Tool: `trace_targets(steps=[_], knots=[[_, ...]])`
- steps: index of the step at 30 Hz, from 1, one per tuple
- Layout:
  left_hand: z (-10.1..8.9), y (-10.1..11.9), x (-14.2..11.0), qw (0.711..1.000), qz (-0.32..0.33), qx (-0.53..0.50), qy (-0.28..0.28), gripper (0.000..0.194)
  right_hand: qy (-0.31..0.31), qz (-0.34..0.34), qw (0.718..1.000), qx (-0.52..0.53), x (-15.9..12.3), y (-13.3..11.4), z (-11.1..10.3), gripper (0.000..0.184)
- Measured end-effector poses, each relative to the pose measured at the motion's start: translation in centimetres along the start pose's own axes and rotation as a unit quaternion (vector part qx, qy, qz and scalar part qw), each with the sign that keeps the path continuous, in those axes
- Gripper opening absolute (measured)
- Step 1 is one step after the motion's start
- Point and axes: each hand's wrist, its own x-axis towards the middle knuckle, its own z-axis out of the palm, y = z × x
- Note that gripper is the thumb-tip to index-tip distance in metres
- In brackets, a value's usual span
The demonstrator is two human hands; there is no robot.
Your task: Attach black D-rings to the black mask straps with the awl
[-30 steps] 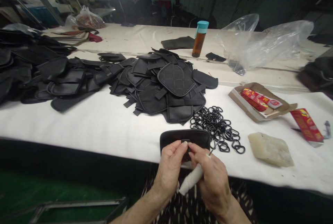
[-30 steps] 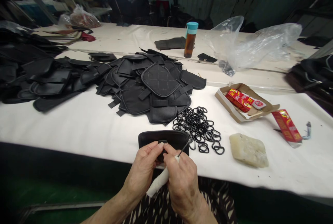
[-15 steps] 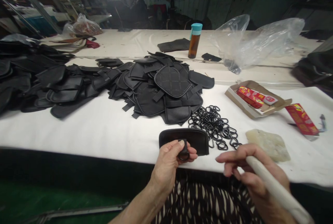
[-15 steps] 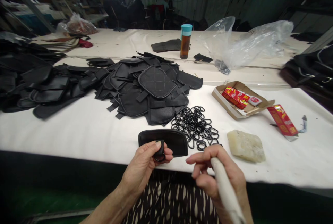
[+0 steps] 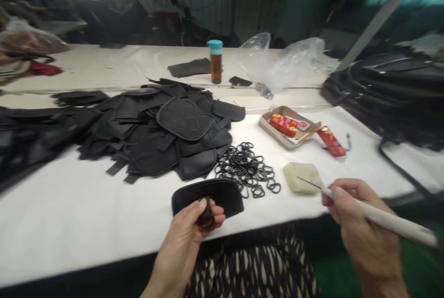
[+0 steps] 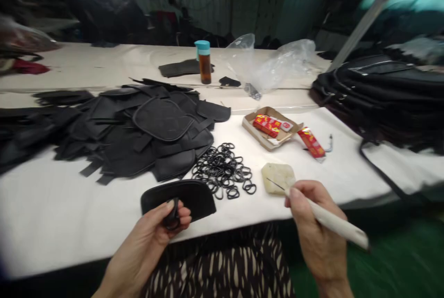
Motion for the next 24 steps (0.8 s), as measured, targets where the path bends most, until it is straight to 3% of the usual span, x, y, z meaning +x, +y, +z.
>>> trace_targets(steps=[4,17,24], knots=[[0.3,0.0,1.1,0.999,-0.012,0.027,0.043,0.014,-0.02,-0.01,0.998,-0.06,1.0,-0.3,-0.2,0.025],[-0.1,0.5,1.4,0.998,-0.029,0.03,0.048,0.02,0.011,0.008,0.993,-0.115,2.1,1.1,0.9,0.025],[1.2,1.0,1.2,0.995,-0.048,0.041,0.074,0.019,0.006,0.027,0.992,-0.125,2.2,1.7,1.3,0.023]])
